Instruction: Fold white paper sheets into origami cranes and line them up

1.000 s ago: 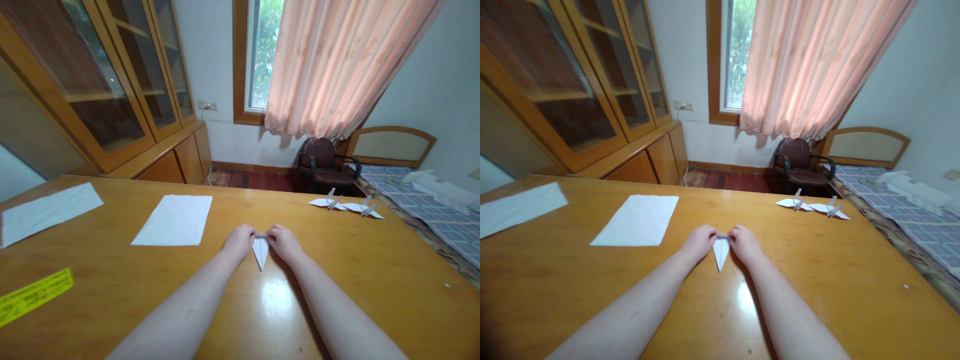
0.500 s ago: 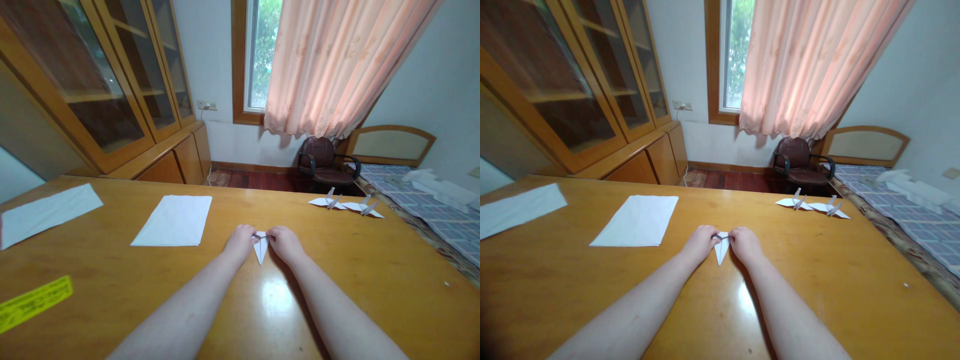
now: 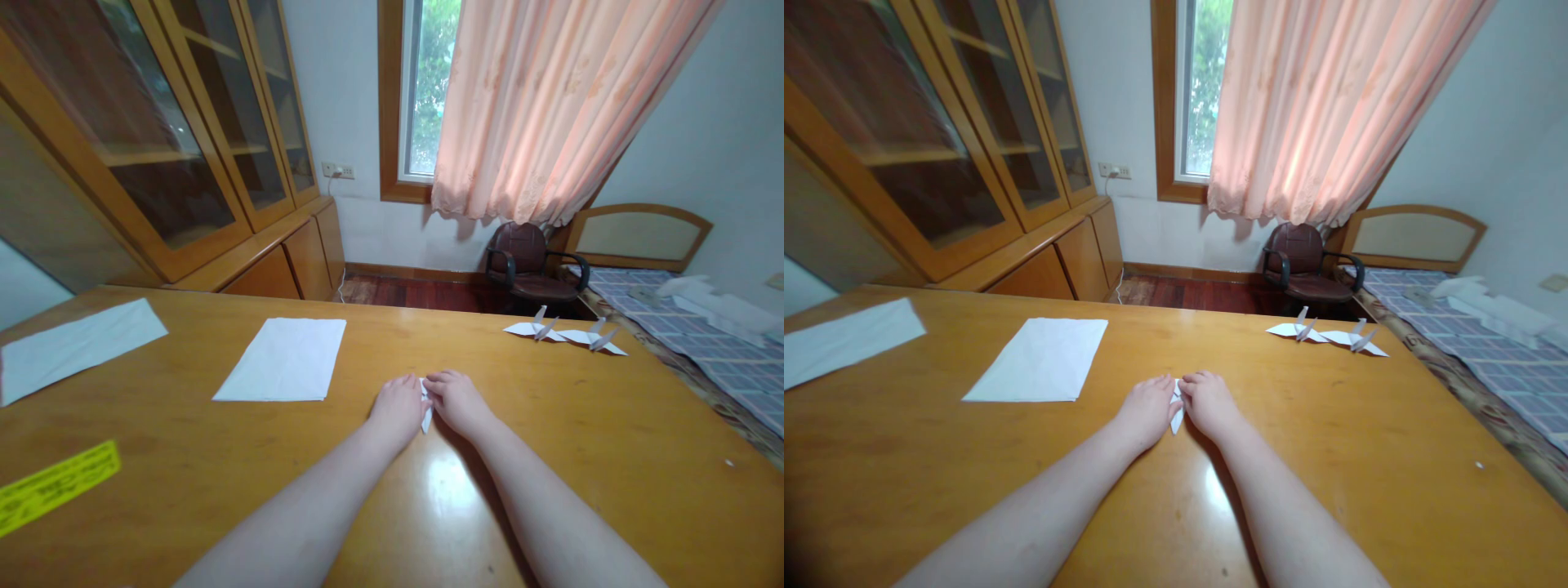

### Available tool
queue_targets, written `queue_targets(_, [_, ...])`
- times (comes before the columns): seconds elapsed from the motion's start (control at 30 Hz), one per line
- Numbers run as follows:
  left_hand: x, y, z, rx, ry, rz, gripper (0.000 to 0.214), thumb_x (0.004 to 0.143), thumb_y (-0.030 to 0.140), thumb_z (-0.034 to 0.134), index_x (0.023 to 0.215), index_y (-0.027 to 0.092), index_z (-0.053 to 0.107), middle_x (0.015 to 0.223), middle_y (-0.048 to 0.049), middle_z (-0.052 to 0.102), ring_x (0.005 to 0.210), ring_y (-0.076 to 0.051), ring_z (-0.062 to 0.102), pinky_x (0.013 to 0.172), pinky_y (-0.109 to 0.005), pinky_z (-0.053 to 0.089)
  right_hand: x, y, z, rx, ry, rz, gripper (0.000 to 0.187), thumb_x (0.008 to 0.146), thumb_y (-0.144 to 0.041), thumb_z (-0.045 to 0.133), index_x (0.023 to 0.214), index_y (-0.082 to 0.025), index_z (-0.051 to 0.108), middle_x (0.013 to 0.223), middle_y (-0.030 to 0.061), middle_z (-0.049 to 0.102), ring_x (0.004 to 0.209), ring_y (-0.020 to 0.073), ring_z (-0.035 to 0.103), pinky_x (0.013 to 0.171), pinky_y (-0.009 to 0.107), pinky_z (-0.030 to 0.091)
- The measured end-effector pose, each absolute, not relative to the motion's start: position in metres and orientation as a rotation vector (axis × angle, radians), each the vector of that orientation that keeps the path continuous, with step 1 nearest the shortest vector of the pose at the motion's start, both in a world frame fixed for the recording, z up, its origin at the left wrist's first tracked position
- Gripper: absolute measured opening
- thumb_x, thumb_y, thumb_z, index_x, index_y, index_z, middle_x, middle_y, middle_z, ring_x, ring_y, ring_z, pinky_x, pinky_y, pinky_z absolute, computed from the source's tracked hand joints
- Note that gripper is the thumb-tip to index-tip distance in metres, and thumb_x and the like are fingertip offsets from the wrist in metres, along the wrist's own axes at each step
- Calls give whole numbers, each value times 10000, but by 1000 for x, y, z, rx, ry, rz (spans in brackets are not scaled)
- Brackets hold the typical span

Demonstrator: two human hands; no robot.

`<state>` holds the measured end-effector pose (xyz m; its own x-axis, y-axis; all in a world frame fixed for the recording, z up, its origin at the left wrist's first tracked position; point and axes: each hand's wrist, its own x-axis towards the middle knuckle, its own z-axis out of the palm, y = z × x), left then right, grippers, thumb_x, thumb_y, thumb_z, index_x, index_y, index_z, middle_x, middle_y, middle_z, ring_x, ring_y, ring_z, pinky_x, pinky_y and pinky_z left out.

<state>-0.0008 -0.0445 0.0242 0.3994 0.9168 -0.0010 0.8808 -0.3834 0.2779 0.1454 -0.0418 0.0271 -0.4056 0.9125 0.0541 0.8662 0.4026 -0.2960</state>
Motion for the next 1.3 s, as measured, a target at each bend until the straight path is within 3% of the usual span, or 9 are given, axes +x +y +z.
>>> queue_targets(0.2, [6,-57,11,2480,1588,27,728,766,443,572,1348,54,373,1429,-236,296,1338,-338,249,1076,-452,229,143,-50,22,-1706,-2500,424,426,876,-259,406,1297,-281,469,1376,43,444,1287,237,354,1040,459,219])
queue_targets(0.4, [6,-58,6,2462,1576,10,721,789,418,505,1386,64,309,1443,-218,273,1349,-351,206,1077,-479,217,137,-60,27,-1849,-2502,454,555,825,-187,406,1377,-181,352,1439,98,326,1317,262,305,1058,508,175])
queue_targets(0.6, [3,-56,5,2422,1534,31,814,756,501,544,1390,58,292,1452,-230,237,1358,-353,173,1085,-483,203,138,-61,32,-2040,-2397,393,551,805,-159,400,1356,-171,392,1420,94,364,1326,274,281,1059,536,130])
queue_targets(0.83, [4,-57,16,2410,1564,-47,830,738,516,575,1380,57,318,1451,-236,230,1359,-334,189,1096,-471,173,144,-57,31,-2120,-2333,304,486,807,-149,402,1287,-168,479,1379,111,431,1296,286,313,1027,513,196])
queue_targets(1.1, [-1,-51,21,2438,1608,100,615,780,464,562,1320,194,441,1387,-165,410,1275,-327,361,1069,-573,113,148,-51,28,-2019,-2373,269,369,826,-169,422,1167,-192,560,1241,127,551,1260,268,339,1011,510,175])
queue_targets(1.3, [8,-57,15,2290,1928,-29,764,768,514,544,1358,61,367,1412,-254,318,1341,-362,214,1063,-538,161,148,-51,28,-2034,-2371,212,297,850,-201,412,1082,-202,598,1134,122,605,1179,263,404,979,477,213])
